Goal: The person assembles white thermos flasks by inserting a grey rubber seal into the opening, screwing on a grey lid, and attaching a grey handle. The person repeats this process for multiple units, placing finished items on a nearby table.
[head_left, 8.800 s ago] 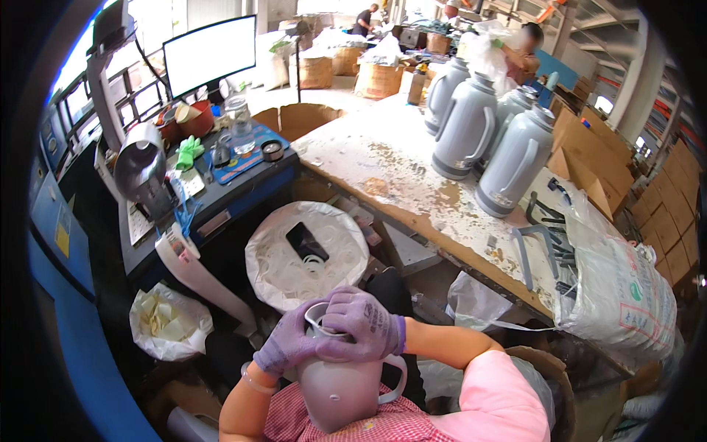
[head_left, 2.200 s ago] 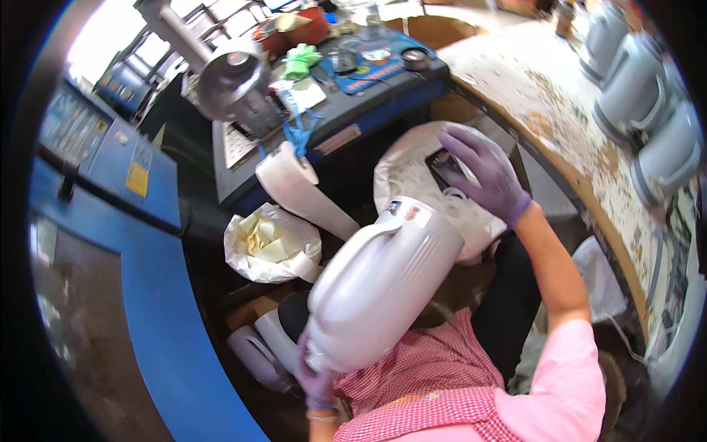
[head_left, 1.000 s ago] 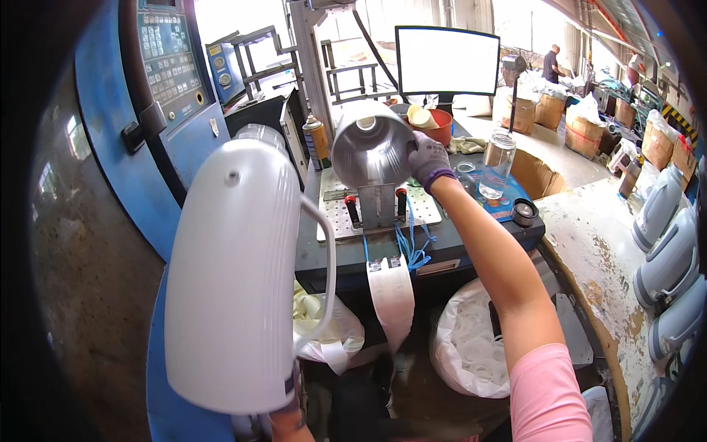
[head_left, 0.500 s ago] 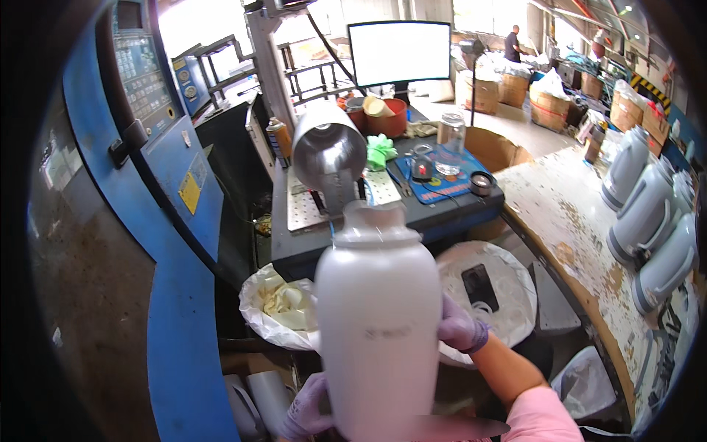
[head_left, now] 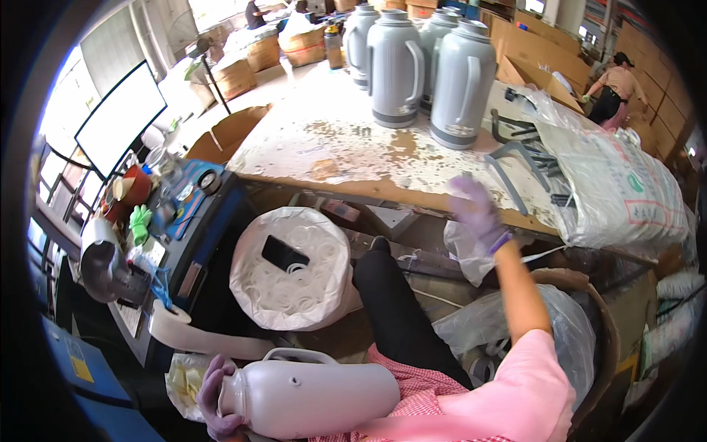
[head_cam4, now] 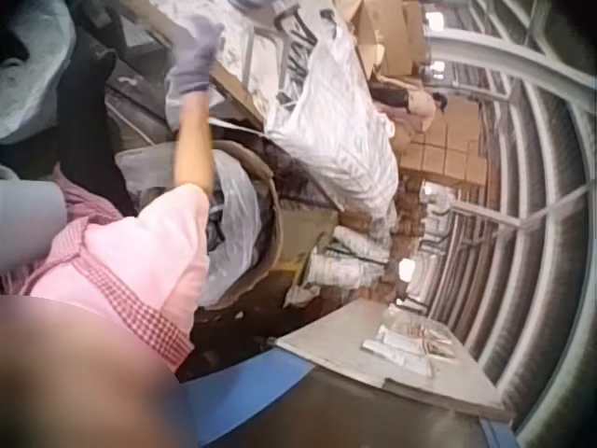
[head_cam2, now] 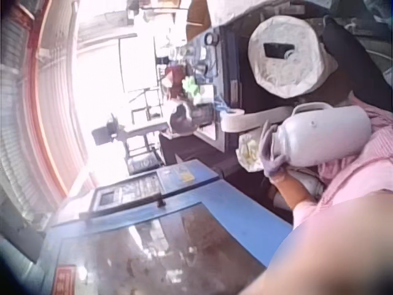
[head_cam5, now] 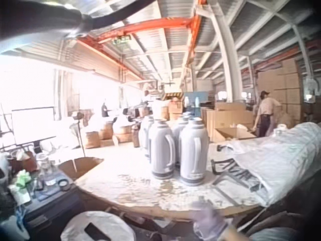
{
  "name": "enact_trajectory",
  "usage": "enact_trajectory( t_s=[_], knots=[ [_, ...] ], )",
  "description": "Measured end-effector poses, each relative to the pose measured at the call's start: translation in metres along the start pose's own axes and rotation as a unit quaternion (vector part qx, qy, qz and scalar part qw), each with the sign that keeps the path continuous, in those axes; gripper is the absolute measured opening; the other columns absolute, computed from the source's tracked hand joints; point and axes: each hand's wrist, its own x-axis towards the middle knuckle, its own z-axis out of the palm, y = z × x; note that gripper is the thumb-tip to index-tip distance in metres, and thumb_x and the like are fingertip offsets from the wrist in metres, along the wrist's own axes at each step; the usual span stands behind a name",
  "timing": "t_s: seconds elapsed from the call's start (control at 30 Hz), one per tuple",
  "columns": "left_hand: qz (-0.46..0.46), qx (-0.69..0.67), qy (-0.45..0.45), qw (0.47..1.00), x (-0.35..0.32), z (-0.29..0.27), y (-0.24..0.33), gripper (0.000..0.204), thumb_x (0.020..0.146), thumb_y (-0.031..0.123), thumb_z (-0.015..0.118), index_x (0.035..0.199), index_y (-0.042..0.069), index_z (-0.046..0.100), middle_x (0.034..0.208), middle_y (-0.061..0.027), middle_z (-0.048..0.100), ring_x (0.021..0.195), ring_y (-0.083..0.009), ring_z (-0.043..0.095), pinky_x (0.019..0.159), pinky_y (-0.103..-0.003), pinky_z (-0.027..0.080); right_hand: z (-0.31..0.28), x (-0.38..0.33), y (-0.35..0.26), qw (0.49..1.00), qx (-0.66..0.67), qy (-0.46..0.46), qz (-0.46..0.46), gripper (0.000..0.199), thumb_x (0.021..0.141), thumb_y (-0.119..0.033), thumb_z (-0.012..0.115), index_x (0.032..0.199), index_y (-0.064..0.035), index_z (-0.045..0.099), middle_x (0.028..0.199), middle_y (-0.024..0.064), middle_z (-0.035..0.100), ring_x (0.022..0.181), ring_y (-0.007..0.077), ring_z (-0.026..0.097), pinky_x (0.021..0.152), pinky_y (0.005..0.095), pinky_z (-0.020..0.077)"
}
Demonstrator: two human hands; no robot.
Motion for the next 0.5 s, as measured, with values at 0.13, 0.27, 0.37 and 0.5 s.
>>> enact_trajectory(
  t_s=[0.13, 0.27, 0.37, 0.5],
  knots=[
    [0.037, 0.074, 0.138, 0.987, 0.008, 0.051, 0.022, 0.079, 0.077, 0.05, 0.073, 0.137, 0.002, 0.053, 0.138, -0.0233, 0.05, 0.121, -0.0331, 0.052, 0.111, -0.056, 0.038, -0.124, 0.028, 0.125, 0.918, -0.369, 0.025, 0.146, 0.045, 0.09, -0.033, 0.067, 0.122, -0.0022, 0.065, 0.124, 0.0215, 0.065, 0.113, 0.0385, 0.063, 0.104, 0.0457, 0.0468],
    [0.127, 0.123, 0.159, 0.971, 0.026, 0.064, 0.024, 0.072, 0.081, 0.046, 0.071, 0.135, 0.002, 0.051, 0.132, -0.0227, 0.052, 0.119, -0.0336, 0.052, 0.109, -0.057, 0.041, -0.183, 0.046, 0.23, 0.804, -0.574, 0.126, 0.093, 0.06, 0.09, -0.034, 0.066, 0.142, -0.0107, 0.049, 0.144, 0.0219, 0.052, 0.124, 0.0445, 0.057, 0.109, 0.0517, 0.0424],
    [0.219, 0.288, 0.077, 0.929, 0.043, 0.081, 0.072, 0.066, 0.082, 0.041, 0.073, 0.131, 0.0, 0.053, 0.122, -0.0241, 0.056, 0.117, -0.0389, 0.055, 0.104, -0.057, 0.045, -0.158, 0.078, 0.207, 0.776, -0.543, -0.008, 0.322, 0.057, 0.089, -0.033, 0.067, 0.14, -0.0135, 0.051, 0.132, 0.0224, 0.062, 0.121, 0.043, 0.06, 0.103, 0.0506, 0.0469],
    [0.155, 0.302, 0.134, 0.931, 0.024, 0.094, 0.085, 0.064, 0.074, 0.038, 0.083, 0.119, -0.003, 0.065, 0.109, -0.0222, 0.066, 0.101, -0.0373, 0.065, 0.094, -0.052, 0.052, -0.231, 0.084, 0.275, 0.931, -0.336, 0.131, 0.057, 0.045, 0.092, -0.029, 0.063, 0.133, -0.0127, 0.058, 0.084, 0.0127, 0.07, 0.075, 0.0232, 0.066, 0.068, 0.0371, 0.0517]
  ],
)
